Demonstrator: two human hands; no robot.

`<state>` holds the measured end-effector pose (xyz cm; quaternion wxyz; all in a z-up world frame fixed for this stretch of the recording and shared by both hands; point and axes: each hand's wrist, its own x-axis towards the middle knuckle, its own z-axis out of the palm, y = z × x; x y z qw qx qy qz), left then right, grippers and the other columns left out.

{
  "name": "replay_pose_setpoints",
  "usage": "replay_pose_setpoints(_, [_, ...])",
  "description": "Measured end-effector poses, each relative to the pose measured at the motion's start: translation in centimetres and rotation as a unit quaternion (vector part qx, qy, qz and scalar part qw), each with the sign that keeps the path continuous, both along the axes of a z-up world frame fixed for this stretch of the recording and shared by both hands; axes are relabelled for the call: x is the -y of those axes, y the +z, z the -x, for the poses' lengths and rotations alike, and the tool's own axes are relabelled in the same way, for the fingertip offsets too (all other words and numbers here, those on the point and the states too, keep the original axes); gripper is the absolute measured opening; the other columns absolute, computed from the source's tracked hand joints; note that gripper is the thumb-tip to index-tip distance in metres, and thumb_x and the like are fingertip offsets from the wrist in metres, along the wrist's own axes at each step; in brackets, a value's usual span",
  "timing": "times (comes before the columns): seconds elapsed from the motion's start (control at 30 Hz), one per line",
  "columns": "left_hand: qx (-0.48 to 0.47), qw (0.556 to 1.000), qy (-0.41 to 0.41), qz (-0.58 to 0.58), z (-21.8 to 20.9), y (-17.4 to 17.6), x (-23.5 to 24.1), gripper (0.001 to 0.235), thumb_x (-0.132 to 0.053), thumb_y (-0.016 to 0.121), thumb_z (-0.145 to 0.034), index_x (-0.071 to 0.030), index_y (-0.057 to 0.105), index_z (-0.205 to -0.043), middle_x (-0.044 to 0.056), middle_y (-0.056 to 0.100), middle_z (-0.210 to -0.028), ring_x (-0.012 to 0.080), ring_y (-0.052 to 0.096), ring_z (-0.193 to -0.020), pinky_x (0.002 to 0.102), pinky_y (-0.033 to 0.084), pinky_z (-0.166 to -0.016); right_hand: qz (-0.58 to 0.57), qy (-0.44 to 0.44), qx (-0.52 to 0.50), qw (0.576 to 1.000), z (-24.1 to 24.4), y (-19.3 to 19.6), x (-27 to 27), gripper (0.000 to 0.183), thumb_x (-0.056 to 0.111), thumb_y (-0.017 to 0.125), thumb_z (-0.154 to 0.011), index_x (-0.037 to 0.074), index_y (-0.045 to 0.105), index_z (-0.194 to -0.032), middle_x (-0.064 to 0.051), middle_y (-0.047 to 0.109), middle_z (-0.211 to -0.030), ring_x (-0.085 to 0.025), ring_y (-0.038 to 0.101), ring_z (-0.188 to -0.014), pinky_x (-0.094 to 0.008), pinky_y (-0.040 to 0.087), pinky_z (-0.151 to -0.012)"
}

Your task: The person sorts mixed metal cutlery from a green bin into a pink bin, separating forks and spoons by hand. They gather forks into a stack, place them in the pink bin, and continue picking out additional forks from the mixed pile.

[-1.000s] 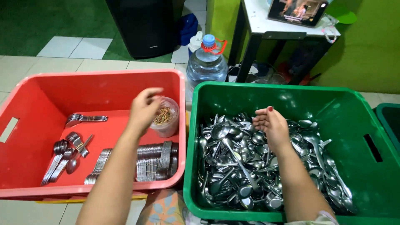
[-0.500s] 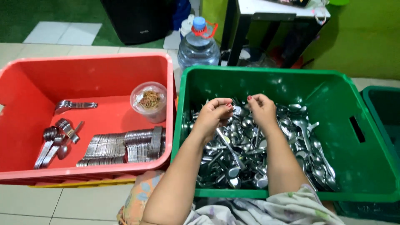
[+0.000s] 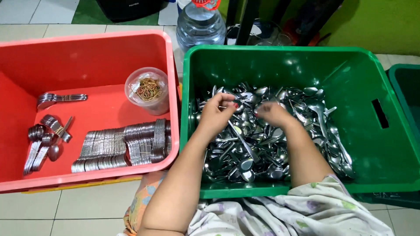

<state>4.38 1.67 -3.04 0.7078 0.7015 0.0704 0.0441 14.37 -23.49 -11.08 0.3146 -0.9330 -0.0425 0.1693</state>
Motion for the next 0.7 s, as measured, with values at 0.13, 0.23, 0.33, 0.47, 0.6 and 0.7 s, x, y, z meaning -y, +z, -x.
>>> replay_pose_setpoints(0.13, [-0.005,1.000,-0.006,0.010,0.0,0.9,-0.5,0.027,-0.010,0.077,-0.083,-0.016,0.076,-0.109,0.002,0.075,-0.086,0.0095,0.070,-0.074,0.021,0.056,-0.059,0.126,0.070,-0.111,0.983,-0.3,-4.6,0.7,0.023,0.028,0.074,-0.085,0.018,0.084,-0.103,-0.012,0.082,-0.098,-0.035,0.075,-0.103,-0.041,0.055,-0.093])
replay_pose_setpoints(0.23, [-0.013,1.000,0.014,0.013,-0.6,0.7,-0.9,0.024,-0.015,0.079,-0.084,-0.016,0.076,-0.108,0.001,0.077,-0.086,0.0082,0.072,-0.073,0.019,0.056,-0.059,0.083,0.048,-0.136,0.986,-1.1,-7.2,-0.1,0.025,0.025,0.085,-0.074,0.021,0.084,-0.099,-0.008,0.080,-0.085,-0.026,0.077,-0.081,-0.035,0.058,-0.079])
replay_pose_setpoints(0.33, [-0.019,0.998,0.021,0.063,-0.7,0.3,-0.8,0.023,-0.012,0.078,-0.086,-0.012,0.075,-0.109,0.004,0.077,-0.087,0.0103,0.073,-0.075,0.019,0.056,-0.059,0.150,0.107,-0.179,0.966,-1.0,-7.6,-0.7,0.022,0.017,0.088,-0.065,0.018,0.087,-0.088,-0.009,0.080,-0.081,-0.032,0.078,-0.085,-0.039,0.059,-0.082])
replay_pose_setpoints(0.47, [-0.009,0.995,0.004,0.101,-0.5,0.6,-0.4,0.024,-0.011,0.076,-0.088,-0.009,0.074,-0.112,0.006,0.076,-0.088,0.0109,0.072,-0.077,0.018,0.056,-0.058,0.316,0.218,-0.163,0.909,-1.4,-11.4,3.5,0.030,0.020,0.075,-0.075,0.019,0.085,-0.103,-0.013,0.080,-0.107,-0.035,0.072,-0.111,-0.046,0.057,-0.098])
replay_pose_setpoints(0.6, [-0.009,0.995,0.004,0.103,-0.3,1.3,-0.4,0.025,-0.011,0.076,-0.088,-0.008,0.074,-0.112,0.006,0.075,-0.090,0.0102,0.072,-0.076,0.017,0.055,-0.058,0.333,0.128,-0.144,0.923,-0.7,-11.3,5.9,0.034,0.015,0.068,-0.081,0.015,0.082,-0.112,-0.016,0.079,-0.115,-0.037,0.071,-0.116,-0.051,0.057,-0.099])
replay_pose_setpoints(0.7, [-0.011,0.994,-0.002,0.111,-0.1,1.3,-0.5,0.025,-0.009,0.075,-0.089,-0.007,0.073,-0.113,0.007,0.074,-0.090,0.0098,0.071,-0.077,0.017,0.054,-0.059,0.347,0.100,-0.162,0.918,-0.1,-12.2,6.7,0.031,0.016,0.073,-0.077,0.013,0.083,-0.106,-0.014,0.079,-0.115,-0.035,0.071,-0.117,-0.053,0.057,-0.097])
